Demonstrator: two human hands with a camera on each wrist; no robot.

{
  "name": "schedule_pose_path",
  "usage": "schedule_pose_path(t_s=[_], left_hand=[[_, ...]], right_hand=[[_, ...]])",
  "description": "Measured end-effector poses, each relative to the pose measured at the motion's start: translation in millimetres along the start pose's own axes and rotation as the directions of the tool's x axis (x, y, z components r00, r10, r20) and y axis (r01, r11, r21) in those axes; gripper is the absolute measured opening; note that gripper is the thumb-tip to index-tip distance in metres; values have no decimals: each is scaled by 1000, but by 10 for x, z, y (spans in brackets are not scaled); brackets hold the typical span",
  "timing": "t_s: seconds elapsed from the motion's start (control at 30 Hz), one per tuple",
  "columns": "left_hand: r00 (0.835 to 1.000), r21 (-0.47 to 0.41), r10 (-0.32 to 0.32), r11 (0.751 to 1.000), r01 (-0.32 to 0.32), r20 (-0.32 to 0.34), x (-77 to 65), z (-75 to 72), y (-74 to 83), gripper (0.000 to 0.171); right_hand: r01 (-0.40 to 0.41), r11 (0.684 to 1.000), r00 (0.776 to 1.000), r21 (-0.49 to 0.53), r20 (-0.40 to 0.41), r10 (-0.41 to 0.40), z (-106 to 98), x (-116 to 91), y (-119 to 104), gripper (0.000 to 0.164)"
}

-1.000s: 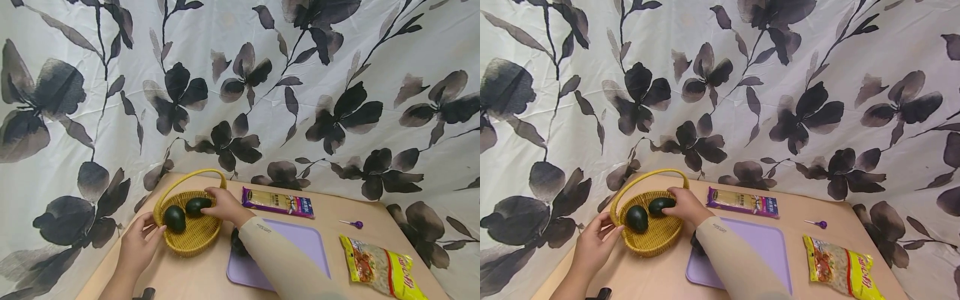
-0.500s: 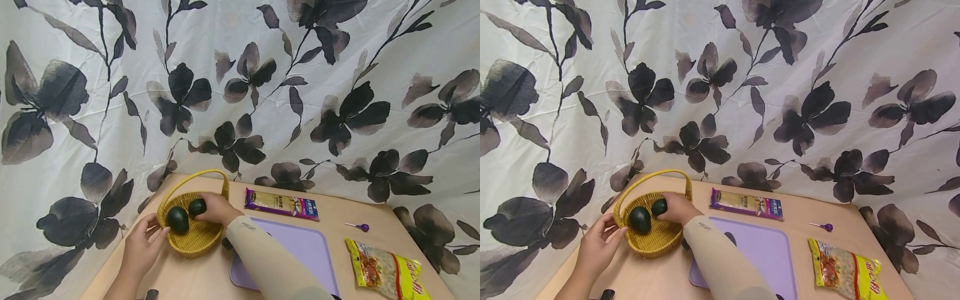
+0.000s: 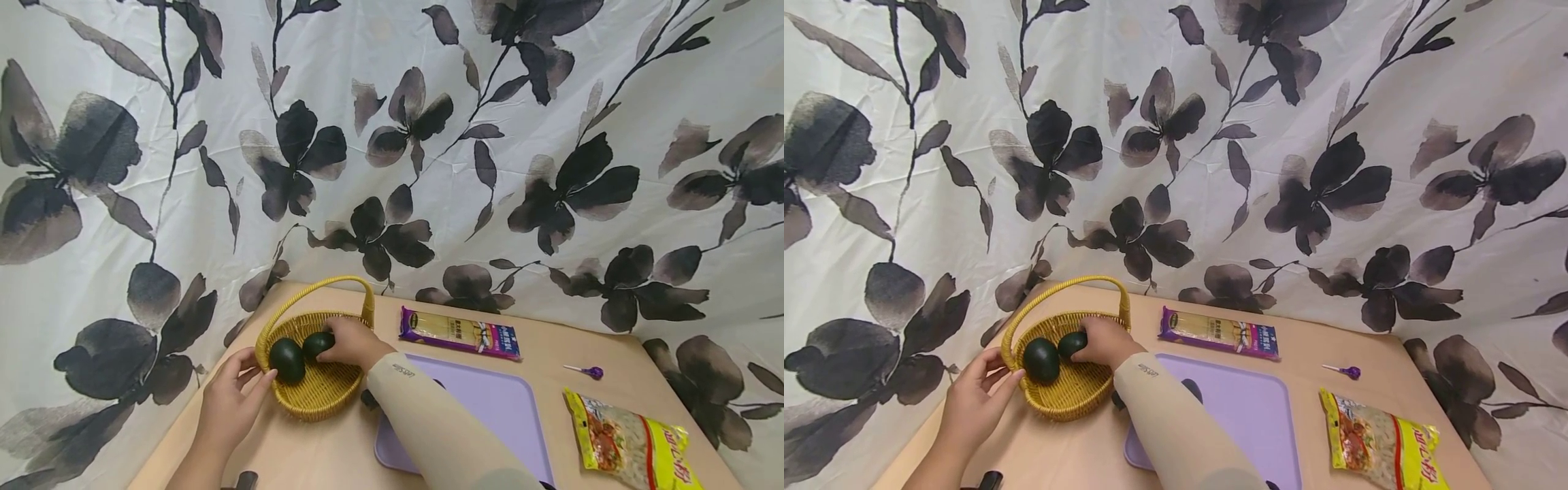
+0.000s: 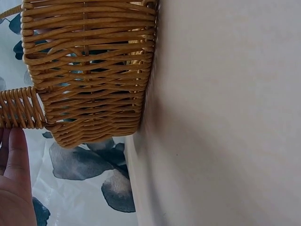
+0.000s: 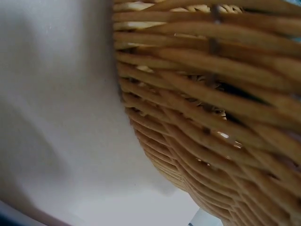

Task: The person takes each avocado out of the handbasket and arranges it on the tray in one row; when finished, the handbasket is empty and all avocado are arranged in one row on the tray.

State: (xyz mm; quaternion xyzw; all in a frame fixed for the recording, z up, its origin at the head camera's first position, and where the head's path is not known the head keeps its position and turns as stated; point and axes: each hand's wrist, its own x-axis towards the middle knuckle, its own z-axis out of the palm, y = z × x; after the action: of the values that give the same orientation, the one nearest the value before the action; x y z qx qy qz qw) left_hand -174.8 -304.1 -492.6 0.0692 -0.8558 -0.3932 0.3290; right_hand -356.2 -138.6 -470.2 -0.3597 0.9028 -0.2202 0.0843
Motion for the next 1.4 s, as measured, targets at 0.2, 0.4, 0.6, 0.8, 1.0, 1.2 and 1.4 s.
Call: schedule_pose_path(t_s=[0.2,0.4,0.6,0.8,1.0,1.2,1.4], left_hand=[[1000,-9,8,1000,-8,-4,8,14,-5,50],[1000,-16,18,1000,-18,-13,0,22,1,50],[1000,-17,14,1000,-14,-12,-11,22,0,50],[1000,-18,15,1000,-15,-10,-18,23,-4,50],[1000,-25,19,1000,-19,-7,-17,29,9,50],[1000,-13,0,1000,0,-6,-25,44,40,49],[1000,9,-15,1000,15,-10,-32,64,56,48]], right_hand=[[23,1000,1000,0,3,-23,11,-19,16,46],[53,998,999,38,5,-54,-23,-45,35,46],[59,993,998,106,-8,-58,-161,-114,21,51],[104,985,992,141,-80,-94,-279,-227,48,58],[134,971,985,197,-129,-110,-386,-364,98,59],[162,961,979,225,-156,-128,-496,-532,152,59],[194,934,969,300,-206,-135,-572,-711,238,55]])
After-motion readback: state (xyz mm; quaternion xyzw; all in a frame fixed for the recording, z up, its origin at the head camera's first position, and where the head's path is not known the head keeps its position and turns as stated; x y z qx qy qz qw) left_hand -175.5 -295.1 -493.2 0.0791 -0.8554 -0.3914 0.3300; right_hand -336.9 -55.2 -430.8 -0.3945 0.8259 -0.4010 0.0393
